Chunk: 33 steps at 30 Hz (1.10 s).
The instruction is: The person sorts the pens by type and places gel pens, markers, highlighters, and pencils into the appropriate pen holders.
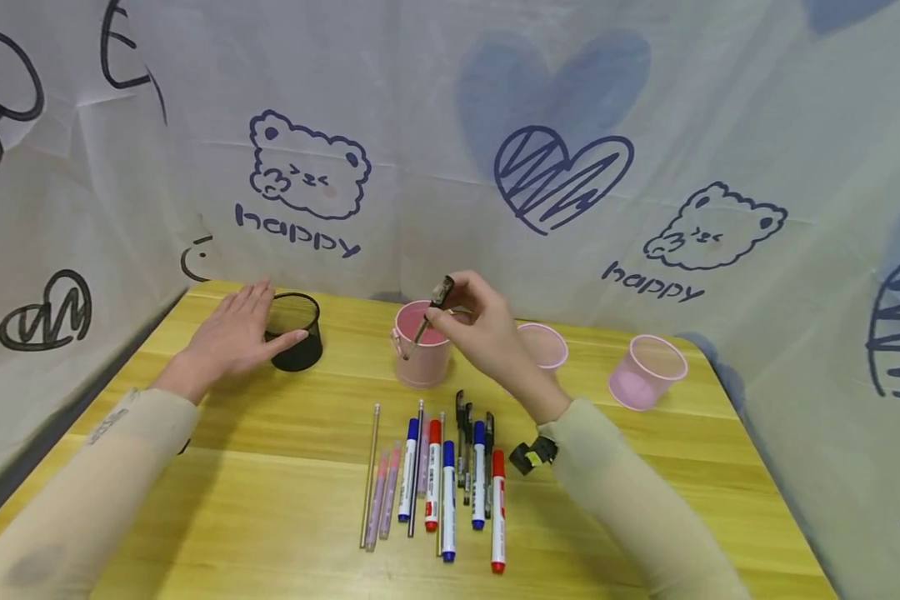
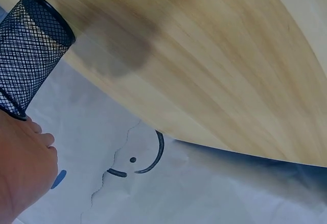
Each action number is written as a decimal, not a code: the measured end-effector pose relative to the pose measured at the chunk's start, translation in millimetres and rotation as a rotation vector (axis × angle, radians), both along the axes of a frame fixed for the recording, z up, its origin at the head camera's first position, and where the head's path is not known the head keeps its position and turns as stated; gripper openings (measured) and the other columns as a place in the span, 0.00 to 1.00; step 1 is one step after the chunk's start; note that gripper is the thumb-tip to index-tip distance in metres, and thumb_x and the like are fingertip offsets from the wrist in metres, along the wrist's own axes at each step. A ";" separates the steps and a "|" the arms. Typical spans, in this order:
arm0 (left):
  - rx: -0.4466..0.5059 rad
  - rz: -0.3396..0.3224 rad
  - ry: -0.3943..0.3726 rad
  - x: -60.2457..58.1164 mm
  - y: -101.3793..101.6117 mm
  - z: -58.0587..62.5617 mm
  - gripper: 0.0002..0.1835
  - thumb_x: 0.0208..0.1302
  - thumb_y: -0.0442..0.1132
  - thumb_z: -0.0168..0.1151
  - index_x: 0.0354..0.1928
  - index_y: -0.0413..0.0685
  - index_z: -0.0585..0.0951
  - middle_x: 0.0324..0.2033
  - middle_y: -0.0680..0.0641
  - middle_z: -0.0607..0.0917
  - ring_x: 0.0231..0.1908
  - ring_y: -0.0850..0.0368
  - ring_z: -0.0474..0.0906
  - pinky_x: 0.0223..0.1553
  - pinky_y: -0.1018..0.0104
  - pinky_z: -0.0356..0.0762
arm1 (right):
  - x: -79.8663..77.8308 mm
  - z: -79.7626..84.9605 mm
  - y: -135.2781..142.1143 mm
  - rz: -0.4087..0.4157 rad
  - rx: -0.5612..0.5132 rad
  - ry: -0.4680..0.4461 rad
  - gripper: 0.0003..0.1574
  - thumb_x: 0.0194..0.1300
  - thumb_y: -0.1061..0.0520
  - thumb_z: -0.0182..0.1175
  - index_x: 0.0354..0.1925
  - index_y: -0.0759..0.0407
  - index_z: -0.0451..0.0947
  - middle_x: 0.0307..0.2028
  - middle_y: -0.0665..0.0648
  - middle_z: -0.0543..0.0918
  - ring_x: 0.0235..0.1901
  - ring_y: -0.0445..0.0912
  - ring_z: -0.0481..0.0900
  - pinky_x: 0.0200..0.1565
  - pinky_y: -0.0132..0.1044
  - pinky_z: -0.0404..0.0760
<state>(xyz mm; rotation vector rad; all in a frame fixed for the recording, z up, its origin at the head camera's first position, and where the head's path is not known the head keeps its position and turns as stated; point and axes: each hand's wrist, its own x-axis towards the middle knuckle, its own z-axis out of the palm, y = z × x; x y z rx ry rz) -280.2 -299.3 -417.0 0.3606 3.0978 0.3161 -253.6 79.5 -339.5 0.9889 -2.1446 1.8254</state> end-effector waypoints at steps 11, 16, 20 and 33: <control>-0.007 -0.009 -0.011 1.3 -1.0 -0.5 0.60 0.74 0.75 0.41 0.79 0.25 0.41 0.80 0.26 0.41 0.79 0.27 0.36 0.79 0.35 0.33 | -21.9 1.7 -52.0 0.021 -0.109 -0.095 0.14 0.69 0.69 0.65 0.51 0.69 0.75 0.41 0.61 0.82 0.40 0.48 0.85 0.46 0.49 0.90; -0.012 -0.008 -0.014 0.3 0.4 -0.6 0.60 0.74 0.75 0.40 0.79 0.25 0.41 0.80 0.26 0.40 0.79 0.27 0.36 0.79 0.35 0.33 | -29.2 0.2 -71.5 0.033 -0.145 -0.155 0.12 0.71 0.69 0.63 0.50 0.69 0.74 0.44 0.62 0.82 0.43 0.48 0.85 0.48 0.44 0.90; -0.018 -0.004 -0.003 -2.5 -0.3 0.8 0.61 0.73 0.76 0.40 0.79 0.25 0.41 0.79 0.25 0.40 0.79 0.26 0.37 0.79 0.35 0.34 | -34.9 -2.0 -86.8 0.026 -0.144 -0.186 0.12 0.71 0.69 0.63 0.50 0.67 0.75 0.45 0.61 0.81 0.43 0.48 0.84 0.49 0.42 0.89; -0.021 0.002 0.018 -2.2 1.8 -0.9 0.60 0.73 0.76 0.40 0.79 0.24 0.44 0.80 0.26 0.42 0.79 0.27 0.38 0.79 0.36 0.36 | -45.1 -28.5 -128.2 -0.070 -0.075 -0.192 0.10 0.71 0.65 0.65 0.49 0.63 0.78 0.47 0.58 0.84 0.48 0.45 0.86 0.49 0.32 0.87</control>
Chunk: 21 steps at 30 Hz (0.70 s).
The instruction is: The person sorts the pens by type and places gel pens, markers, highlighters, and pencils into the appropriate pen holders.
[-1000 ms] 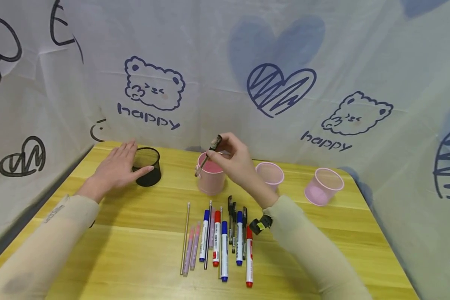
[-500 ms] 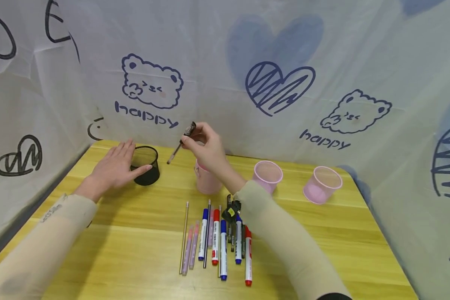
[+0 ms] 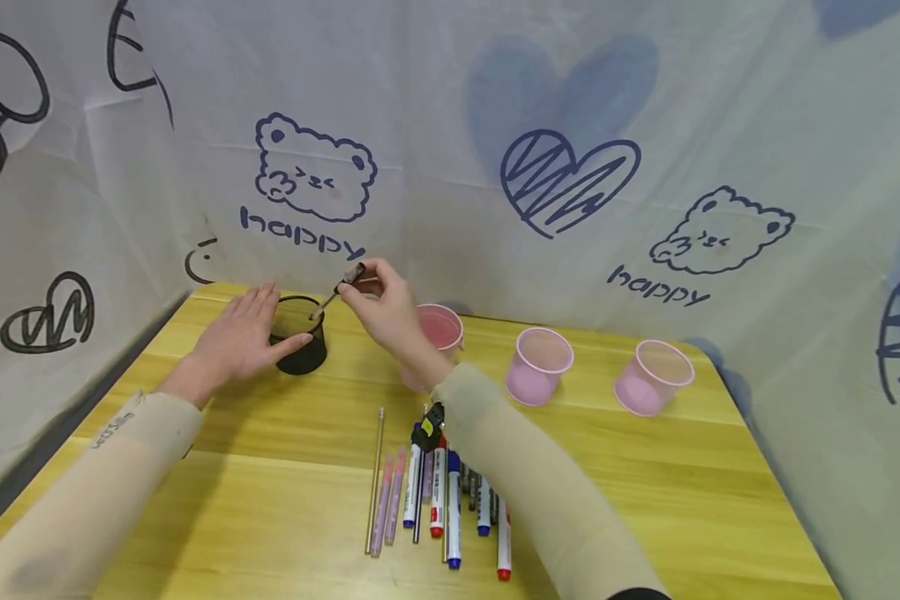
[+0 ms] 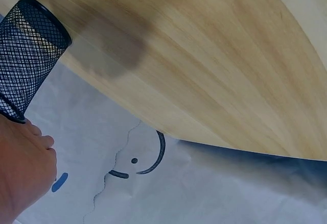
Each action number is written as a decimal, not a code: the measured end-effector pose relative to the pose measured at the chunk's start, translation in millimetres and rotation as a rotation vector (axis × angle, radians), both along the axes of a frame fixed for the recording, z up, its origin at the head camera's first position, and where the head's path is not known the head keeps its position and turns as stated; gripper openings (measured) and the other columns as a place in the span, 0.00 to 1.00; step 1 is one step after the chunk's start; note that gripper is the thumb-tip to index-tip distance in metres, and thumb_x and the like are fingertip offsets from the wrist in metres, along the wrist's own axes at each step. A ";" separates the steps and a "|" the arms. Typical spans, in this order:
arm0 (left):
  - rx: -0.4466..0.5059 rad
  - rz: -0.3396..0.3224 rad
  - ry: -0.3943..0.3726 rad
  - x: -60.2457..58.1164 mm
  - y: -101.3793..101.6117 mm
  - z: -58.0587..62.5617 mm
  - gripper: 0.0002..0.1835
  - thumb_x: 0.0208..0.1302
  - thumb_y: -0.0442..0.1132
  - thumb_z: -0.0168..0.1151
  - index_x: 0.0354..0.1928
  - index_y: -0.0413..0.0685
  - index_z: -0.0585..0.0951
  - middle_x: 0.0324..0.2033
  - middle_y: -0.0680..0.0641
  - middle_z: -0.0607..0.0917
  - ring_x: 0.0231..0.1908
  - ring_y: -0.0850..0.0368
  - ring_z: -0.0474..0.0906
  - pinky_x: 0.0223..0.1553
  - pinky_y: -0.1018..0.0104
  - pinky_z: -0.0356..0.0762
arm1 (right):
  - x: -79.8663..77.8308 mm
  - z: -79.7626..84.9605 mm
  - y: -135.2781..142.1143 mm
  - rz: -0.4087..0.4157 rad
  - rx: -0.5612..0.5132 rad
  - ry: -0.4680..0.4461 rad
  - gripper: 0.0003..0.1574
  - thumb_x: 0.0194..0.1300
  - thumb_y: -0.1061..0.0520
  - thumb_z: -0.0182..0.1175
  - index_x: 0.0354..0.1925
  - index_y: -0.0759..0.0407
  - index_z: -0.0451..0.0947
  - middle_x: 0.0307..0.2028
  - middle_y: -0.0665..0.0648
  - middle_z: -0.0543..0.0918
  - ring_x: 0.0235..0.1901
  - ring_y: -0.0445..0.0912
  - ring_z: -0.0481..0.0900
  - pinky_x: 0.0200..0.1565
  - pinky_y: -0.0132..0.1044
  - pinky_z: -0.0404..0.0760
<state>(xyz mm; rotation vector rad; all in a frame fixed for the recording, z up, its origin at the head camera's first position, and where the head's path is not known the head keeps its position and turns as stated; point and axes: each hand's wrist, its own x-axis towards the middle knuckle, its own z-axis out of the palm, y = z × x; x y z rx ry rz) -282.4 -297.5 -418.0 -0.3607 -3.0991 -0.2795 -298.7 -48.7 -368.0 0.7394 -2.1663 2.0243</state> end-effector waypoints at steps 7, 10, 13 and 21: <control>0.029 0.007 -0.005 0.6 -1.5 -1.0 0.60 0.73 0.76 0.41 0.79 0.24 0.46 0.80 0.27 0.42 0.79 0.28 0.37 0.79 0.37 0.35 | -0.5 -14.2 -21.2 -0.029 0.045 -0.005 0.09 0.70 0.64 0.66 0.48 0.61 0.80 0.46 0.58 0.86 0.47 0.45 0.87 0.44 0.30 0.86; 0.024 0.003 -0.003 -0.4 -1.4 -1.8 0.60 0.73 0.76 0.41 0.79 0.24 0.46 0.80 0.27 0.42 0.79 0.28 0.37 0.79 0.37 0.35 | -0.2 -21.6 -27.9 -0.039 0.086 -0.009 0.09 0.71 0.64 0.66 0.48 0.61 0.80 0.46 0.59 0.86 0.48 0.46 0.88 0.44 0.29 0.85; 0.024 0.000 -0.001 -1.2 -1.6 -3.5 0.61 0.73 0.76 0.41 0.79 0.24 0.46 0.80 0.27 0.42 0.79 0.28 0.37 0.79 0.37 0.36 | -0.3 -29.3 -34.2 -0.042 0.107 -0.026 0.10 0.70 0.64 0.66 0.49 0.61 0.80 0.46 0.58 0.86 0.47 0.45 0.88 0.44 0.28 0.86; 0.023 0.006 0.006 -0.2 -2.6 -3.5 0.60 0.73 0.76 0.41 0.79 0.24 0.46 0.80 0.27 0.42 0.79 0.28 0.38 0.79 0.37 0.36 | -0.7 -43.8 -44.4 -0.093 0.150 -0.052 0.08 0.70 0.62 0.68 0.46 0.60 0.81 0.42 0.56 0.88 0.42 0.43 0.87 0.42 0.28 0.85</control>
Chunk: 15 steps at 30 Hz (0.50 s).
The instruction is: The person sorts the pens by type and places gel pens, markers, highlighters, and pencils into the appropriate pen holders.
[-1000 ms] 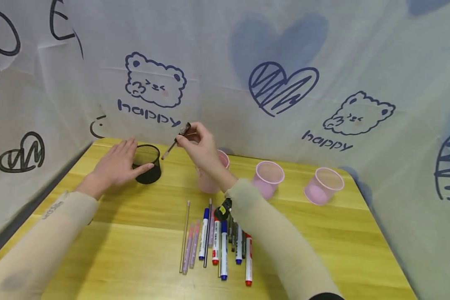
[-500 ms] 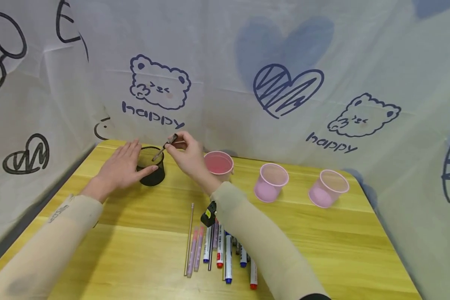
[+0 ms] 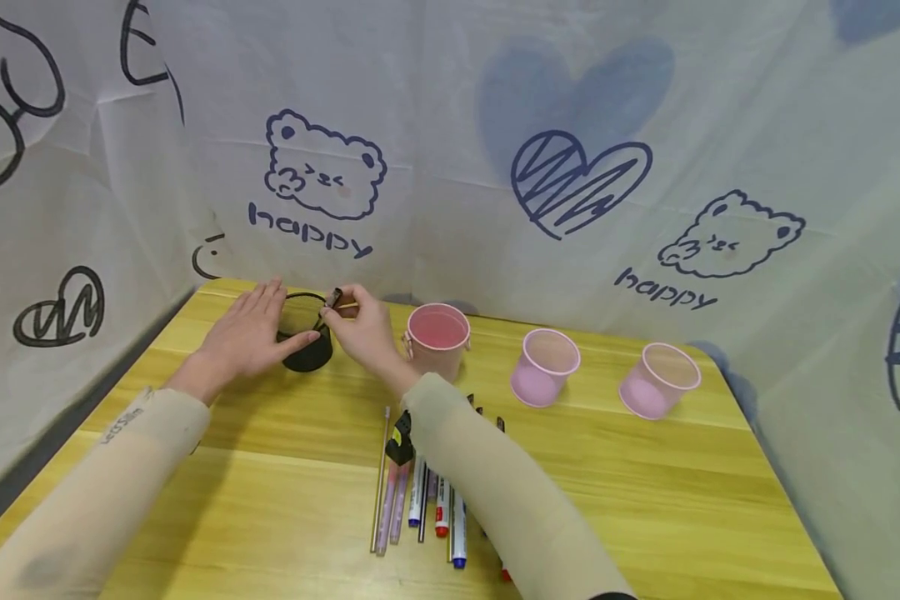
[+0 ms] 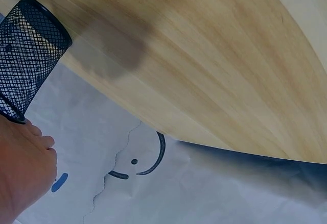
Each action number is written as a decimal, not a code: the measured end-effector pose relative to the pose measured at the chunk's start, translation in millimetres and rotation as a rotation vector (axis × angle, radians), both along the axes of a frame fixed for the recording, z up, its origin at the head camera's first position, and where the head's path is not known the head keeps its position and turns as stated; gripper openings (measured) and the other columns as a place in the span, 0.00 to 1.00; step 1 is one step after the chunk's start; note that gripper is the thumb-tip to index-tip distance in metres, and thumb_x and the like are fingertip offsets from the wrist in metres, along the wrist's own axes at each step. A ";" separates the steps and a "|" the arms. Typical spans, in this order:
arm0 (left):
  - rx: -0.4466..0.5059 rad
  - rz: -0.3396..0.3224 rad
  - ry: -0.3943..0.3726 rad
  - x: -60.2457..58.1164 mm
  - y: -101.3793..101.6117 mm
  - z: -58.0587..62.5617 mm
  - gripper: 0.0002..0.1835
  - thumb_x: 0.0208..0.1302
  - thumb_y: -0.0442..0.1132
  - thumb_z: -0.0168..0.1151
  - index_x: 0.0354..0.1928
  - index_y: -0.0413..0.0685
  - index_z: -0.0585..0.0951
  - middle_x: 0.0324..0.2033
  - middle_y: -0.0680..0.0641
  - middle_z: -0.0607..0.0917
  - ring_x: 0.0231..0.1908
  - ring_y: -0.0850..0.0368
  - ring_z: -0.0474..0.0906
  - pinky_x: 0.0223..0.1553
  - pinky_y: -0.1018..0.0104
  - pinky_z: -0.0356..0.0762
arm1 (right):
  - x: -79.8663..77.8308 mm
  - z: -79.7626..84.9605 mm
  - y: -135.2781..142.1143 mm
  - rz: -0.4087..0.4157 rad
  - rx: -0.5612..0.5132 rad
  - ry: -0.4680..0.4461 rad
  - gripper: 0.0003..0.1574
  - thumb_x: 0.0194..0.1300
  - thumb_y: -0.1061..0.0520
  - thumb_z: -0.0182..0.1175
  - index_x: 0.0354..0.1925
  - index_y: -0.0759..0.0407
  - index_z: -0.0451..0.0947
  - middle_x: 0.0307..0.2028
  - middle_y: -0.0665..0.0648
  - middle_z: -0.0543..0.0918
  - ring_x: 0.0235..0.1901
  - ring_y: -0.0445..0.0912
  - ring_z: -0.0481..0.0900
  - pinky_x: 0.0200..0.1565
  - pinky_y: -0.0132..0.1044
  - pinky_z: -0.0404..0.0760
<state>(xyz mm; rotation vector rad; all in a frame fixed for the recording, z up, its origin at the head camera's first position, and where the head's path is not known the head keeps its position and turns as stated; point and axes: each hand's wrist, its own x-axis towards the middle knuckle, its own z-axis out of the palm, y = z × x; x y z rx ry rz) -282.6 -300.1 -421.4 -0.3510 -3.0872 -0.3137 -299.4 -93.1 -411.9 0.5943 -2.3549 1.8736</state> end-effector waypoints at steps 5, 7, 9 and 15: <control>0.005 0.001 -0.003 0.4 0.0 1.0 0.60 0.73 0.76 0.41 0.79 0.24 0.45 0.80 0.28 0.41 0.79 0.29 0.37 0.79 0.37 0.36 | -0.9 -6.6 -1.8 -0.049 0.076 0.004 0.07 0.72 0.58 0.66 0.46 0.57 0.83 0.41 0.54 0.89 0.43 0.41 0.86 0.45 0.27 0.82; 0.008 0.000 -0.007 0.5 0.0 1.3 0.60 0.73 0.76 0.41 0.79 0.24 0.45 0.80 0.28 0.41 0.79 0.29 0.37 0.79 0.37 0.35 | -1.2 -8.1 -2.3 -0.062 0.095 0.007 0.07 0.72 0.56 0.66 0.46 0.57 0.84 0.41 0.53 0.89 0.43 0.41 0.85 0.47 0.27 0.82; 0.009 -0.001 -0.008 0.5 -0.1 1.4 0.60 0.73 0.76 0.41 0.79 0.24 0.45 0.80 0.27 0.41 0.79 0.29 0.37 0.79 0.37 0.35 | -1.7 -9.3 -2.4 -0.071 0.113 0.013 0.08 0.73 0.55 0.65 0.46 0.57 0.86 0.41 0.53 0.89 0.43 0.42 0.85 0.47 0.27 0.83; 0.016 -0.001 -0.010 0.4 -0.3 1.7 0.60 0.73 0.75 0.42 0.79 0.24 0.44 0.80 0.28 0.41 0.80 0.29 0.37 0.79 0.37 0.36 | -2.3 -12.3 -3.8 -0.079 0.172 -0.005 0.11 0.73 0.52 0.65 0.47 0.56 0.88 0.42 0.52 0.89 0.46 0.43 0.86 0.48 0.30 0.83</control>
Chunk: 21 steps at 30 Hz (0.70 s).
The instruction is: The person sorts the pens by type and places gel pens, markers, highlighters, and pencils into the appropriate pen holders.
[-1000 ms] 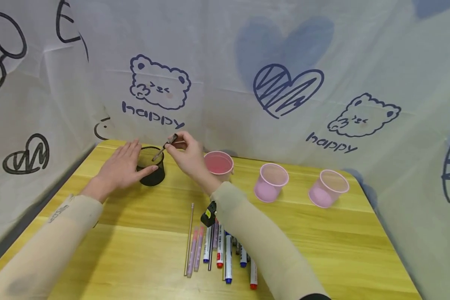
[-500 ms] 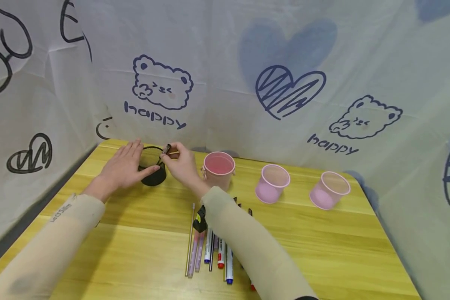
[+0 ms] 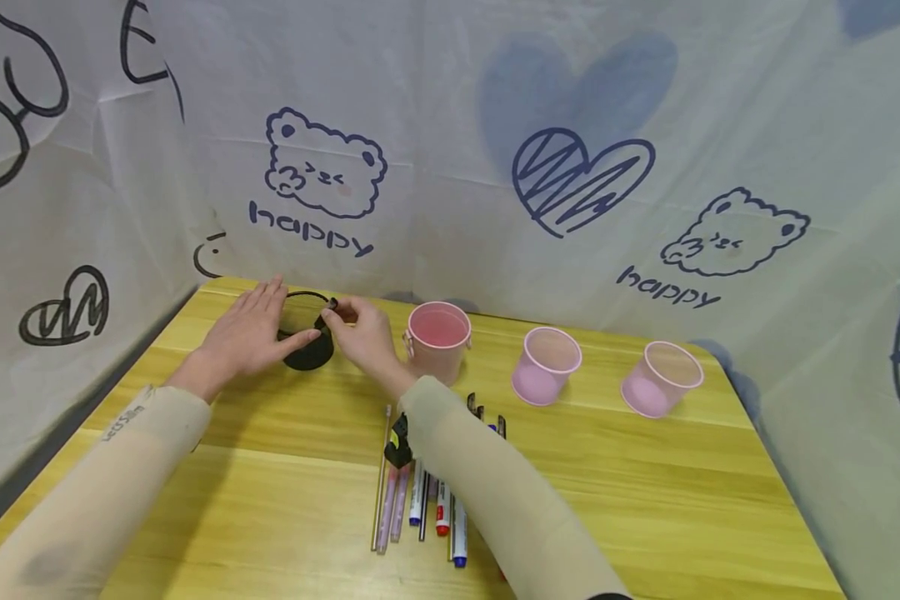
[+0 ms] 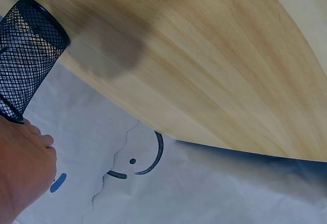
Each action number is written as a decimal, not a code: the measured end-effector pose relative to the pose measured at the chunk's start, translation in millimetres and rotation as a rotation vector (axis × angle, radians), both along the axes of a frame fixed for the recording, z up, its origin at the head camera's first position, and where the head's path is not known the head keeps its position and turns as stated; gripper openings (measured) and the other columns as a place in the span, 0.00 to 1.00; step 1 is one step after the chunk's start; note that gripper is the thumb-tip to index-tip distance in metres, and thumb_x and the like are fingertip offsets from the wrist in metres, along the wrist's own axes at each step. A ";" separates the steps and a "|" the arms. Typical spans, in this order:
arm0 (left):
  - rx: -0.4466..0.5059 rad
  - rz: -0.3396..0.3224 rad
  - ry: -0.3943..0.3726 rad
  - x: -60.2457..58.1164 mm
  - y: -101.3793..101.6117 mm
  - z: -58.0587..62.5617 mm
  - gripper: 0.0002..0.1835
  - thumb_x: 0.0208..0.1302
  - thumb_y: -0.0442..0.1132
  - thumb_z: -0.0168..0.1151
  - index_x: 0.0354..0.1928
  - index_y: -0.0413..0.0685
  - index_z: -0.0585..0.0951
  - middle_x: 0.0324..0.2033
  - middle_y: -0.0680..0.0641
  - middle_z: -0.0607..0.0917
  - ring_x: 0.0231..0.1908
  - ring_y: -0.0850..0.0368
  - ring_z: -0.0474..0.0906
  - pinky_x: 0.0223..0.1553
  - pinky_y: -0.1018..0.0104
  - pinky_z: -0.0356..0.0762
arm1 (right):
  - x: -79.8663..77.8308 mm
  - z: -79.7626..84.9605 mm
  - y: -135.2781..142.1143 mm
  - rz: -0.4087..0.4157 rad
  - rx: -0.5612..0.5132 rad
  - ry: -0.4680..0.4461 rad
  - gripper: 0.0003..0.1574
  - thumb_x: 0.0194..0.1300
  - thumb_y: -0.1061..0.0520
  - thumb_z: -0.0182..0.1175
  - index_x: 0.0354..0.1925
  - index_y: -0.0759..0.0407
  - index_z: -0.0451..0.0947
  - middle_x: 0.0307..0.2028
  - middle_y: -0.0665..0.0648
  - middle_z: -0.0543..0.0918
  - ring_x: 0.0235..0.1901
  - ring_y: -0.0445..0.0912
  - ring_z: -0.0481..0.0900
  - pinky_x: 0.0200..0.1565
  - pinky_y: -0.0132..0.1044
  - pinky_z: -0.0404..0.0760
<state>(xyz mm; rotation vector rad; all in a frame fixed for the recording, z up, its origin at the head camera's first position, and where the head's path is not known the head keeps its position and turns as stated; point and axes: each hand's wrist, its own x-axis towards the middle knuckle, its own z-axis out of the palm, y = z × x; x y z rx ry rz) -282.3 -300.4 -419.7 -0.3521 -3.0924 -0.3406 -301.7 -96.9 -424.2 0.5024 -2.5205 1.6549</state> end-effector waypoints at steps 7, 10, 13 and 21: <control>0.004 0.002 -0.001 0.0 0.1 0.3 0.60 0.73 0.75 0.42 0.79 0.25 0.45 0.80 0.28 0.42 0.80 0.29 0.38 0.79 0.37 0.36 | -0.3 -1.8 -2.8 -0.001 0.010 -0.017 0.12 0.73 0.52 0.66 0.48 0.57 0.86 0.45 0.52 0.88 0.47 0.43 0.85 0.48 0.30 0.83; -0.002 0.001 0.002 -0.6 1.2 0.4 0.60 0.73 0.75 0.42 0.79 0.25 0.45 0.80 0.27 0.42 0.79 0.29 0.38 0.79 0.37 0.36 | 0.9 -0.3 -0.9 0.004 0.000 -0.027 0.11 0.72 0.53 0.67 0.48 0.57 0.86 0.45 0.51 0.88 0.46 0.42 0.85 0.47 0.29 0.83; -0.003 0.001 0.000 -0.8 1.3 -0.3 0.60 0.73 0.76 0.42 0.79 0.24 0.45 0.80 0.27 0.42 0.79 0.29 0.38 0.79 0.37 0.36 | 3.3 1.7 2.4 0.021 -0.019 -0.038 0.12 0.72 0.53 0.67 0.50 0.57 0.86 0.47 0.51 0.87 0.48 0.44 0.85 0.46 0.27 0.83; -0.005 0.009 -0.012 -0.7 1.7 -0.2 0.61 0.73 0.76 0.40 0.79 0.25 0.44 0.80 0.28 0.41 0.79 0.29 0.37 0.80 0.38 0.35 | 15.2 15.6 16.6 0.053 -0.078 -0.052 0.21 0.73 0.53 0.65 0.61 0.58 0.81 0.57 0.53 0.83 0.57 0.51 0.83 0.50 0.29 0.84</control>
